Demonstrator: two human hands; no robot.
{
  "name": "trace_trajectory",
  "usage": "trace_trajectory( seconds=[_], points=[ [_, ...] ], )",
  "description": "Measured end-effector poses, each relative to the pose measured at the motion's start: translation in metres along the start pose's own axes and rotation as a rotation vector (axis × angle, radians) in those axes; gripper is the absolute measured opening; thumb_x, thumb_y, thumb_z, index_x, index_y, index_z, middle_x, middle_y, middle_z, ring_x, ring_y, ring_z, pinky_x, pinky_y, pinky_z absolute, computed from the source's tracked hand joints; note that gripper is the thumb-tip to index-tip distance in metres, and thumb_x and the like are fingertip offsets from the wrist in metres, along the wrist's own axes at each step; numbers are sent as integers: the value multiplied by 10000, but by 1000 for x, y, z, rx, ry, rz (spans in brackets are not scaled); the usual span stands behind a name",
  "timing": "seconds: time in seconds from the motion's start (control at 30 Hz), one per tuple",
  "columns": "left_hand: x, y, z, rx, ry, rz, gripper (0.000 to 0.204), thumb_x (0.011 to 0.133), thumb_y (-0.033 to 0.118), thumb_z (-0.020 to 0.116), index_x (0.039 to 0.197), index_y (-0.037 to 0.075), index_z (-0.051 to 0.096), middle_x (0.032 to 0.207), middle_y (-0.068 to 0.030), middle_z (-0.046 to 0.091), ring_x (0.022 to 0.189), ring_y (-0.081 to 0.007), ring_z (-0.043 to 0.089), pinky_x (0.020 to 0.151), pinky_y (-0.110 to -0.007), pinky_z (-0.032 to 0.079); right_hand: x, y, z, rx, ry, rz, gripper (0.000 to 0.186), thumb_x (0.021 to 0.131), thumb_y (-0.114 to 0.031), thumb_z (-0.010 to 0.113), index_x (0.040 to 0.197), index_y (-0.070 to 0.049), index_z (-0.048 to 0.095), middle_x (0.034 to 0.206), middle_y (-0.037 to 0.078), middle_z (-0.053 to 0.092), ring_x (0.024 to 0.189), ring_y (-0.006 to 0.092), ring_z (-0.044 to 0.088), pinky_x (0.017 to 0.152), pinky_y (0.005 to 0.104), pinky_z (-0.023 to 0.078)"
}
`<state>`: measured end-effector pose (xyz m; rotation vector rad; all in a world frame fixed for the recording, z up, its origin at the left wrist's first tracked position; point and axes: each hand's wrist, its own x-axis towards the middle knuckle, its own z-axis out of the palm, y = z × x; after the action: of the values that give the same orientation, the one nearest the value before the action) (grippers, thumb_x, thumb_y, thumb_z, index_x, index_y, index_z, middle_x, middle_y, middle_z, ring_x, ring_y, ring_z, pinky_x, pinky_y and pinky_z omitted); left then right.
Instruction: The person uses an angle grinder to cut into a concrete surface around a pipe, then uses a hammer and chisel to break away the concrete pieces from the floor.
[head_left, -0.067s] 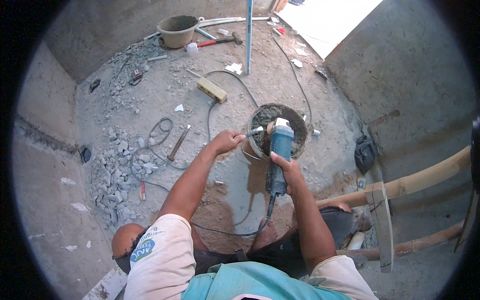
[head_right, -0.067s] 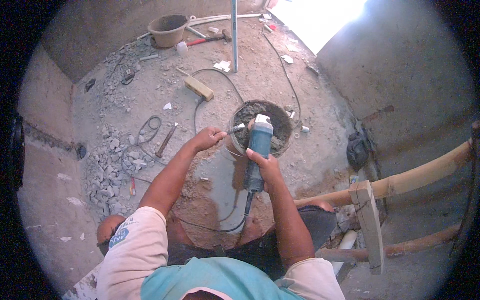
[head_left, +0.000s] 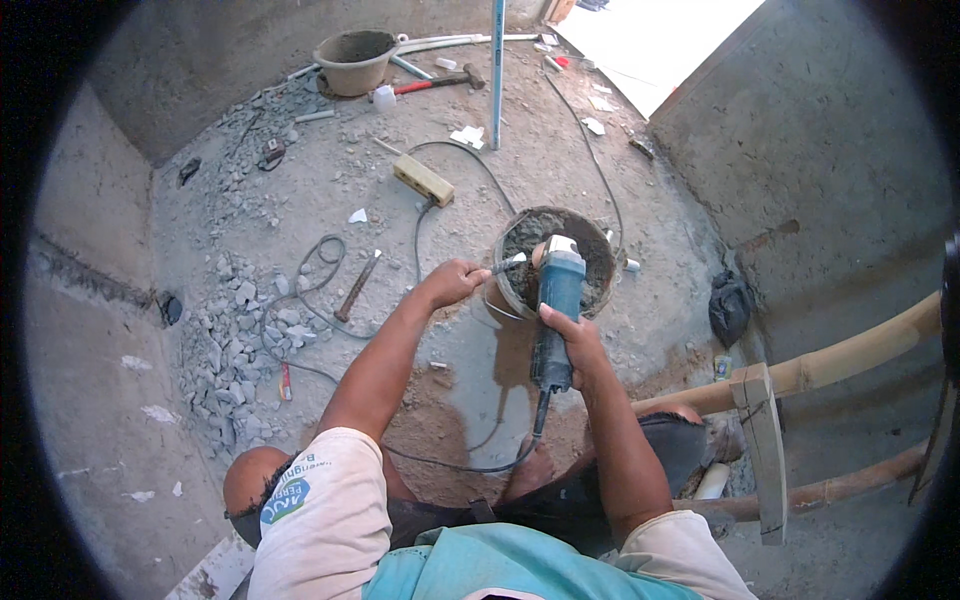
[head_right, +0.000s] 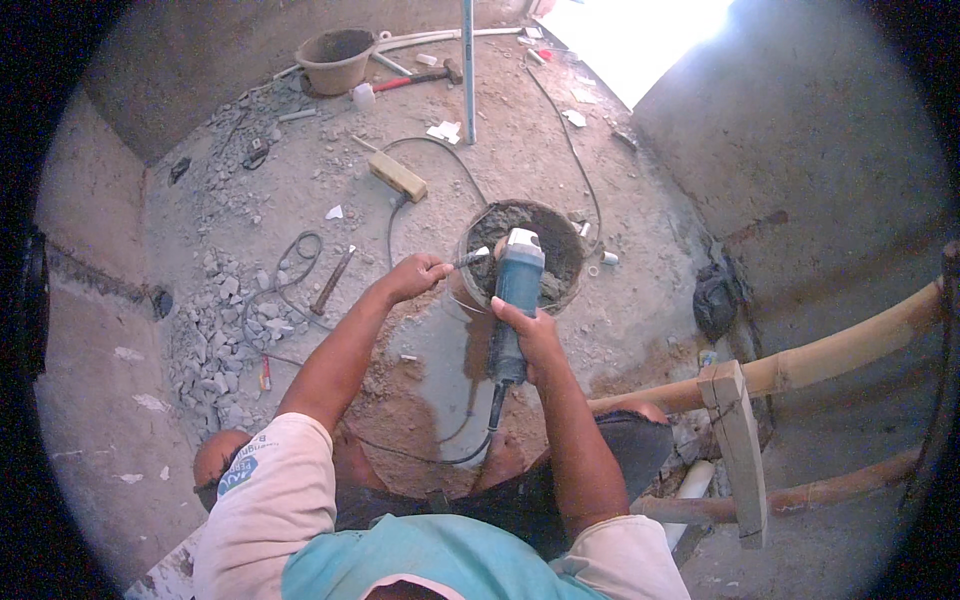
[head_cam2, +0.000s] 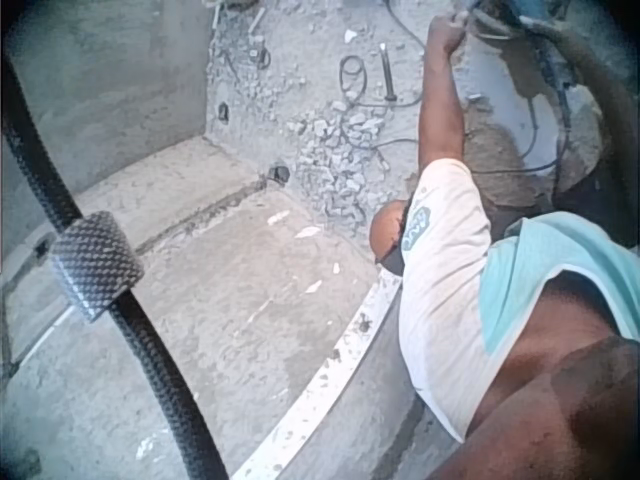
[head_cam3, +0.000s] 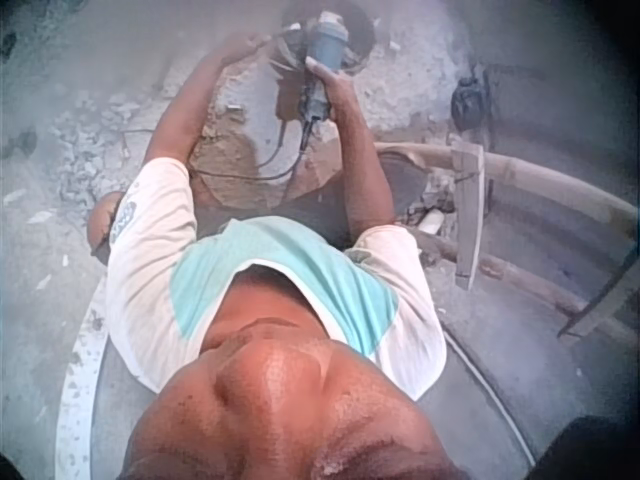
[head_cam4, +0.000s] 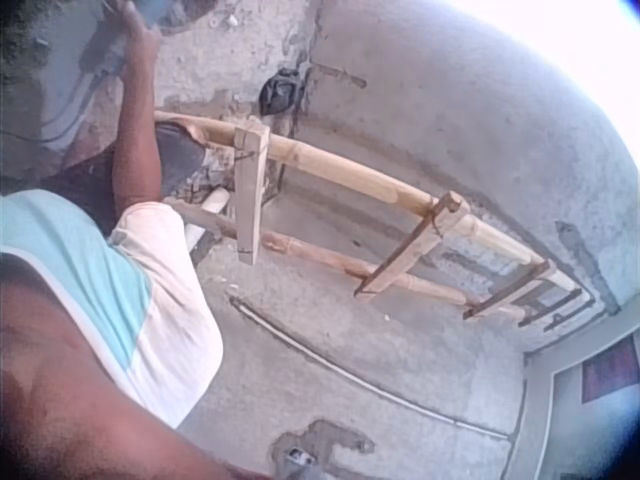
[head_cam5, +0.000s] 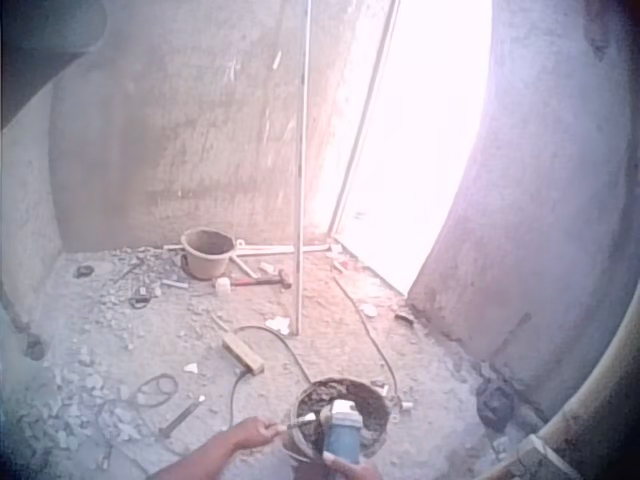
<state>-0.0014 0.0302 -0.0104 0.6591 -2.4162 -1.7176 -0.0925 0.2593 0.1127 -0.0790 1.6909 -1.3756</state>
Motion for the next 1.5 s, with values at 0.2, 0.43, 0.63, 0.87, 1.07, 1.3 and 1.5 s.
trace_trajectory(
  seconds=[0.2,0.43,0.63,0.87,1.07,1.3,1.5],
  points=[
    [2,3,-5,5,-70,-29,335,908,339,569,771,40,637,613,-8,540,581,-116,502,556,-310,414,-3,-2,10,-44,-40,-29,392,786,-333,733,967,-22,576,765,46,595,592,143,574,539,296,473],
    [-1,10,-5,101,-13,70,335,901,338,574,856,15,653,664,-77,587,653,-178,556,618,-353,442,1,0,8,-46,-46,28,429,771,-310,754,1013,6,594,850,64,623,690,159,601,625,312,492],
    [-3,8,-7,113,10,92,346,895,348,581,876,11,659,698,-126,612,681,-215,584,645,-370,456,2,-1,11,-60,-59,44,436,759,-320,762,1003,-1,593,831,54,608,668,154,587,606,313,483],
    [-4,18,-10,198,-45,-17,359,886,367,576,1050,65,680,941,-210,670,889,-342,643,796,-403,483,3,-2,10,-63,-34,37,434,762,-323,759,1002,-7,583,820,50,600,653,151,580,587,306,475],
    [-4,16,-9,166,-31,-2,355,883,365,580,995,44,682,900,-213,665,854,-338,642,770,-409,481,2,-4,9,-57,-47,41,438,759,-322,758,1010,-10,580,816,53,597,646,156,578,580,309,473],
    [-3,13,-7,162,-6,17,332,887,340,583,961,31,677,837,-189,657,797,-303,631,730,-395,477,1,-5,10,-71,-24,46,431,759,-315,757,1006,-7,584,804,52,593,644,159,577,580,310,471],
    [-6,12,-4,92,9,32,322,896,315,586,837,2,638,699,-112,602,664,-195,570,634,-371,457,2,-5,6,-26,32,-32,421,760,-313,759,993,-5,591,818,55,603,646,157,579,579,305,471]
  ],
)
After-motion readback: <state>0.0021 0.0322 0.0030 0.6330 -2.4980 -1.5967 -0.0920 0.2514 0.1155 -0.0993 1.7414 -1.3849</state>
